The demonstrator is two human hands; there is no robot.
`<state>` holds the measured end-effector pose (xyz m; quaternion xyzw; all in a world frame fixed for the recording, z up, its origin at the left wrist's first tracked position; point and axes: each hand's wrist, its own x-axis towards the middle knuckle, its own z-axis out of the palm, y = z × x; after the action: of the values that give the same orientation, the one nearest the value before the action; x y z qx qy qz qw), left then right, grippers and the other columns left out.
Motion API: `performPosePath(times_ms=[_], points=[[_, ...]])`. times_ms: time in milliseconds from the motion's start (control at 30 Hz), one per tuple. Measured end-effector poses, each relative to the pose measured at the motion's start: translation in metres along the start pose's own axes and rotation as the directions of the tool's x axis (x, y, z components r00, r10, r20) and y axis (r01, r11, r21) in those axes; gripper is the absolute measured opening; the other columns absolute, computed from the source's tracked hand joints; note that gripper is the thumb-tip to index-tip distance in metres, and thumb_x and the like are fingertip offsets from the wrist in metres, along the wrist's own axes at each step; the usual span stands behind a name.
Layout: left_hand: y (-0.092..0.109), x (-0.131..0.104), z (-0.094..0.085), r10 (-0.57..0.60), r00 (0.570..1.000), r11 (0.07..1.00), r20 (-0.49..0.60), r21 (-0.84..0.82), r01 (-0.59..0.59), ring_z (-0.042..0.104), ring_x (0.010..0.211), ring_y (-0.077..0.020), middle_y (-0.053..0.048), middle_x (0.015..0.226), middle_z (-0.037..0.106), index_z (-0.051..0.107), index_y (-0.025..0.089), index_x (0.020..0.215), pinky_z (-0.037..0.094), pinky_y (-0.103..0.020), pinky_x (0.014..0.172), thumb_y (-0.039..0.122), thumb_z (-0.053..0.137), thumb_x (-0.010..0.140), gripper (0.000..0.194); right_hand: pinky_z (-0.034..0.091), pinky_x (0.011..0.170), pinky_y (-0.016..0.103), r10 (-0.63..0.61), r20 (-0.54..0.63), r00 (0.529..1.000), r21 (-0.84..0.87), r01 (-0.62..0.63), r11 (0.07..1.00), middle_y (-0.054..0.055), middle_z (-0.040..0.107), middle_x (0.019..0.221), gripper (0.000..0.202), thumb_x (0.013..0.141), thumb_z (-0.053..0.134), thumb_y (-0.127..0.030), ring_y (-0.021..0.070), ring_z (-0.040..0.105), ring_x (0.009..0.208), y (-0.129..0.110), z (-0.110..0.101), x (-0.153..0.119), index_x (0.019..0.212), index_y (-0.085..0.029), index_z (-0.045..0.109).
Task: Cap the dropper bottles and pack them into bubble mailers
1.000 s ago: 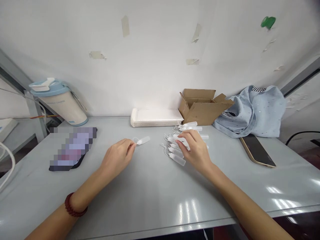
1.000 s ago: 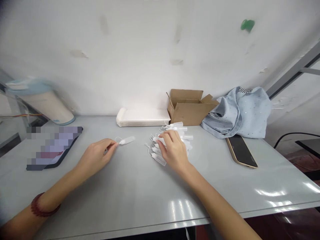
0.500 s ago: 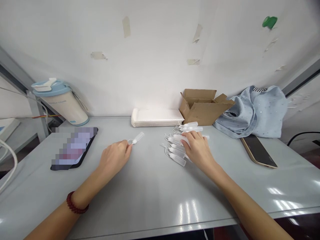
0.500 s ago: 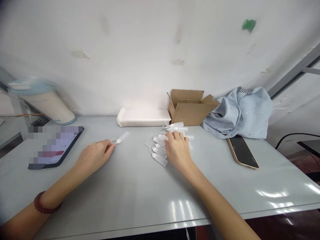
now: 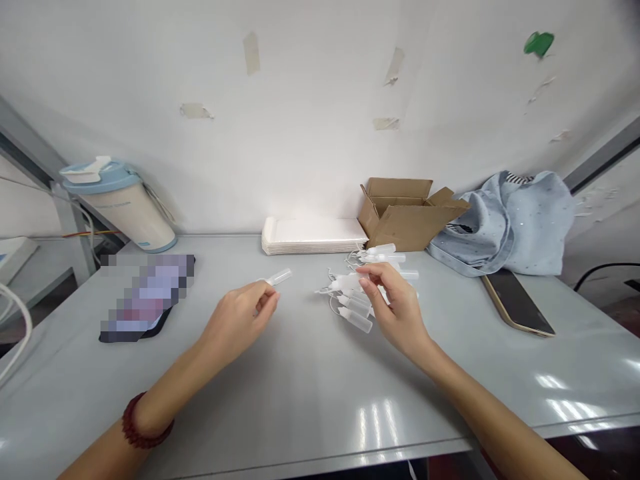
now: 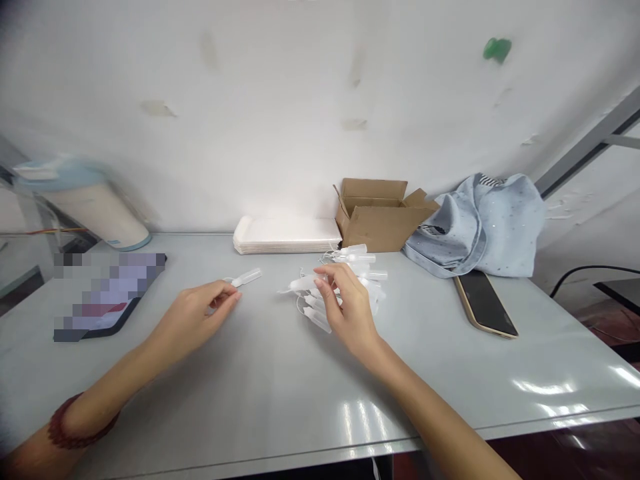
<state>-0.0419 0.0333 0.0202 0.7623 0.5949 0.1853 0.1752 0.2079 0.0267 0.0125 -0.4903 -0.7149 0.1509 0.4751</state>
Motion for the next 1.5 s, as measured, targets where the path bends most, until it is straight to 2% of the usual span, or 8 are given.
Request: performPosePath(times_ms=[100, 200, 367, 633, 733, 967, 1233, 1500], points=[[0.01, -0.007, 0.004, 0.069, 0.995, 0.979, 0.075, -0.196, -0.053, 0.057, 0.071, -0.0164, 0.0, 0.076, 0.063, 0.059, 0.02, 0.09, 0.039, -0.023, 0.052, 0.035, 0.043, 0.088, 0.022, 0.047, 0.068, 0.029, 0.173, 0.076, 0.982, 0.197, -0.185, 0.963, 0.003, 0.06, 0.084, 0.018, 0.091, 0.049, -0.032, 0.0164, 0.058, 0.076, -0.008, 0.005, -0.007, 0.098, -0.02, 0.06], [0.018, -0.012, 0.005, 0.103, 0.982, 0.95, 0.16, -0.307, -0.05, 0.058, 0.075, -0.0158, 0.0, 0.084, 0.063, 0.06, 0.022, 0.104, 0.041, -0.021, 0.052, 0.035, 0.047, 0.087, 0.025, 0.048, 0.066, 0.027, 0.289, 0.166, 0.943, 0.308, -0.328, 0.893, 0.002, 0.062, 0.082, 0.019, 0.089, 0.052, -0.036, 0.0157, 0.062, 0.074, -0.012, 0.008, -0.01, 0.096, -0.02, 0.061], [0.02, -0.013, 0.004, 0.115, 0.966, 0.94, 0.232, -0.339, -0.031, 0.057, 0.074, -0.0153, -0.001, 0.085, 0.065, 0.063, 0.021, 0.098, 0.041, -0.022, 0.055, 0.035, 0.048, 0.087, 0.023, 0.046, 0.064, 0.026, 0.403, 0.23, 0.886, 0.344, -0.461, 0.818, 0.0, 0.065, 0.071, 0.02, 0.086, 0.055, -0.038, 0.0162, 0.065, 0.072, -0.017, 0.008, -0.009, 0.091, -0.019, 0.061], [0.021, -0.014, 0.006, 0.163, 0.958, 0.937, 0.236, -0.341, -0.075, 0.052, 0.068, -0.0143, 0.0, 0.075, 0.061, 0.062, 0.019, 0.079, 0.036, -0.022, 0.052, 0.033, 0.043, 0.09, 0.026, 0.043, 0.063, 0.025, 0.434, 0.241, 0.868, 0.347, -0.494, 0.797, -0.002, 0.062, 0.061, 0.023, 0.085, 0.056, -0.041, 0.014, 0.061, 0.066, -0.017, 0.009, -0.007, 0.085, -0.019, 0.06], [0.02, -0.014, 0.005, 0.162, 0.958, 0.927, 0.235, -0.368, -0.067, 0.051, 0.068, -0.0144, 0.001, 0.073, 0.058, 0.061, 0.019, 0.077, 0.037, -0.023, 0.057, 0.034, 0.041, 0.091, 0.028, 0.041, 0.06, 0.024, 0.437, 0.258, 0.862, 0.349, -0.504, 0.79, -0.002, 0.062, 0.06, 0.024, 0.085, 0.055, -0.042, 0.0136, 0.059, 0.064, -0.017, 0.008, -0.007, 0.083, -0.018, 0.059], [0.02, -0.016, 0.003, 0.127, 0.946, 0.868, 0.299, -0.495, 0.04, 0.052, 0.071, -0.0142, 0.002, 0.074, 0.057, 0.059, 0.02, 0.073, 0.04, -0.024, 0.065, 0.039, 0.041, 0.091, 0.032, 0.04, 0.061, 0.026, 0.43, 0.309, 0.848, 0.385, -0.525, 0.759, -0.001, 0.061, 0.059, 0.025, 0.085, 0.056, -0.042, 0.013, 0.057, 0.061, -0.017, 0.009, -0.008, 0.08, -0.018, 0.058], [0.019, -0.014, 0.003, 0.138, 0.925, 0.834, 0.354, -0.546, 0.084, 0.049, 0.07, -0.0141, 0.002, 0.073, 0.054, 0.059, 0.019, 0.074, 0.04, -0.024, 0.068, 0.042, 0.041, 0.091, 0.034, 0.041, 0.064, 0.027, 0.43, 0.333, 0.839, 0.384, -0.537, 0.751, 0.0, 0.063, 0.061, 0.027, 0.085, 0.056, -0.044, 0.0142, 0.059, 0.063, -0.018, 0.009, -0.011, 0.081, -0.018, 0.059], [0.019, -0.013, 0.003, 0.157, 0.926, 0.804, 0.344, -0.588, 0.082, 0.052, 0.072, -0.0142, 0.0, 0.076, 0.059, 0.059, 0.019, 0.07, 0.043, -0.024, 0.071, 0.04, 0.043, 0.091, 0.034, 0.042, 0.063, 0.027, 0.423, 0.322, 0.847, 0.409, -0.527, 0.745, 0.0, 0.063, 0.06, 0.026, 0.086, 0.056, -0.043, 0.0143, 0.059, 0.062, -0.018, 0.009, -0.009, 0.081, -0.018, 0.059]])
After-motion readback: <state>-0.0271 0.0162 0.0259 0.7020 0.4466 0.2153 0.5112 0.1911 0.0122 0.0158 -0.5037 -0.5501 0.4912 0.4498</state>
